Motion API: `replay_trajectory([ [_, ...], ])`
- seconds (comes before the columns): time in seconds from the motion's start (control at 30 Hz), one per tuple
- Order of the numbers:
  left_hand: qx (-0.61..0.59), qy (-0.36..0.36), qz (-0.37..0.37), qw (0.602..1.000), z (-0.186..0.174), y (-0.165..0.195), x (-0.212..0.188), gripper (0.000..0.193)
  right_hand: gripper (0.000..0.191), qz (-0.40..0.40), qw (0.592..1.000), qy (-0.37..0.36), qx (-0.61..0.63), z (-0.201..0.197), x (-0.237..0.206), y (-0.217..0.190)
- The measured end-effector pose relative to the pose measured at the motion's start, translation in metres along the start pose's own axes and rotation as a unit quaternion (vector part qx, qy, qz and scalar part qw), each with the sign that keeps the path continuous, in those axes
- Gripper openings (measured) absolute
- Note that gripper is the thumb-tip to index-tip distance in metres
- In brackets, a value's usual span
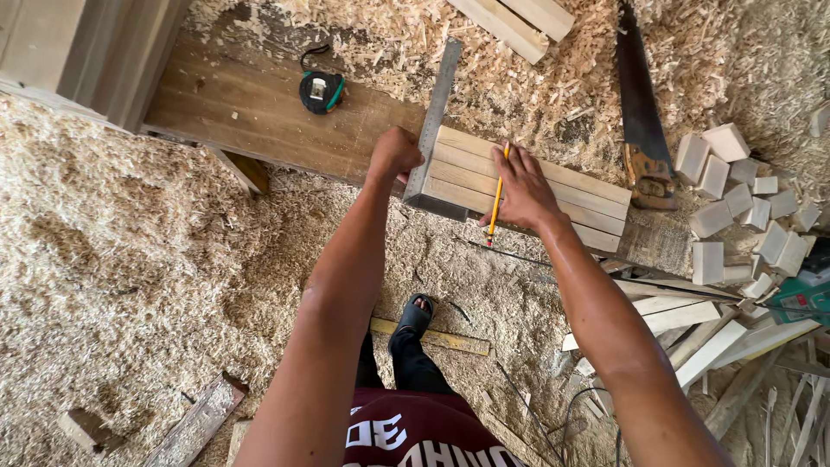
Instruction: The person measures and marks several wooden planks on a workbench using a tape measure, a try square, and a pencil. They align the square to draw straight lines across the planks and occasionally reposition the pieces to mark additional sections.
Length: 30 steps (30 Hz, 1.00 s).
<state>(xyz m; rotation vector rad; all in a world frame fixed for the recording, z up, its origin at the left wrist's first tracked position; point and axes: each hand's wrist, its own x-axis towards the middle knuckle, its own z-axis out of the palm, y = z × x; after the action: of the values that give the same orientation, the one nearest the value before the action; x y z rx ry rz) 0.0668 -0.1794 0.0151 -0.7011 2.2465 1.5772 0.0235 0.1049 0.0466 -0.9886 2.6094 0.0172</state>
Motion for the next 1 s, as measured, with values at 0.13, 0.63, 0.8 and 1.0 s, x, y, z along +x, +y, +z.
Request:
replay_trajectory([
  [0.13,-0.023,-0.006,0.015,1.000,-0.002,-0.002,-0.003,0.013,0.157,-0.003,1.000,0.008,0.005,-0.002,-0.003,-0.002],
  [0.63,-0.075,-0.101,-0.004,0.992,-0.008,-0.001,0.011,0.025,0.156,0.003,1.000,0.025,-0.001,0.007,-0.004,0.001],
  [0.8,-0.063,-0.095,-0.021,0.993,-0.008,0.004,0.010,0.024,0.153,-0.008,0.999,0.048,-0.005,0.006,-0.003,-0.003],
  [1.0,-0.068,-0.105,-0.033,0.992,-0.011,0.016,0.002,0.025,0.154,0.004,0.999,0.040,-0.016,0.006,-0.002,-0.007],
])
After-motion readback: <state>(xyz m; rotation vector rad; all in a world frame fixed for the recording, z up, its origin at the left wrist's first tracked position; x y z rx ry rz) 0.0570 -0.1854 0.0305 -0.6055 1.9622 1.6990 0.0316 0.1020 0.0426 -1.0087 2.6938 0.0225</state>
